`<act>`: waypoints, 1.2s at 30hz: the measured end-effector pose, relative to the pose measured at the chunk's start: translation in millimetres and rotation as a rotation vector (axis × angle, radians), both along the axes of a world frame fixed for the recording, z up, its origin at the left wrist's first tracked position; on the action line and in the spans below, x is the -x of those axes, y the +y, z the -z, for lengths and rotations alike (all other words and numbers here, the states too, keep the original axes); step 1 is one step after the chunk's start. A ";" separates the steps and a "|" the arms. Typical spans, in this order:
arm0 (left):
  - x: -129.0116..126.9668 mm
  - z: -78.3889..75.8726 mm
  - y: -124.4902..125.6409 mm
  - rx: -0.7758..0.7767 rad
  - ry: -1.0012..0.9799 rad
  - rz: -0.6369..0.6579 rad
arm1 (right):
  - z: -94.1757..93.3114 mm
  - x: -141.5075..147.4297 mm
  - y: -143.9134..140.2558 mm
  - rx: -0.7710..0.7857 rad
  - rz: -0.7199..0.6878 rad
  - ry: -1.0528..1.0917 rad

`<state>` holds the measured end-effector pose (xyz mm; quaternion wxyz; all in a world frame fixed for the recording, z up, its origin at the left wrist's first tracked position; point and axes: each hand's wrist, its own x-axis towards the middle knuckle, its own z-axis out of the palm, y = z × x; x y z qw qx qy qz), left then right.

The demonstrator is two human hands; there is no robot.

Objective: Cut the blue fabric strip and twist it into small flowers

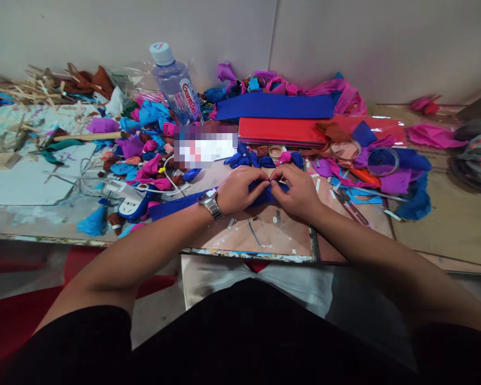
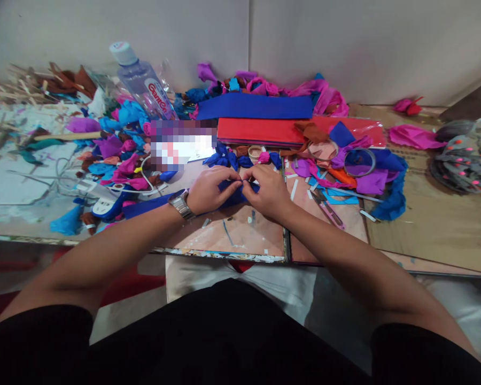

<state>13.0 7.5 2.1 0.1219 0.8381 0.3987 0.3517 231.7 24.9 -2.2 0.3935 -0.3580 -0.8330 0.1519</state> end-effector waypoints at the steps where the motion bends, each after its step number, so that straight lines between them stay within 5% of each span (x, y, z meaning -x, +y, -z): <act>1: 0.1 -0.3 -0.5 0.009 0.005 -0.002 | 0.2 0.5 0.0 0.014 0.006 0.000; 36: 3.5 1.9 5.3 -0.035 0.070 -0.033 | -2.4 -2.1 -0.5 0.055 -0.016 -0.054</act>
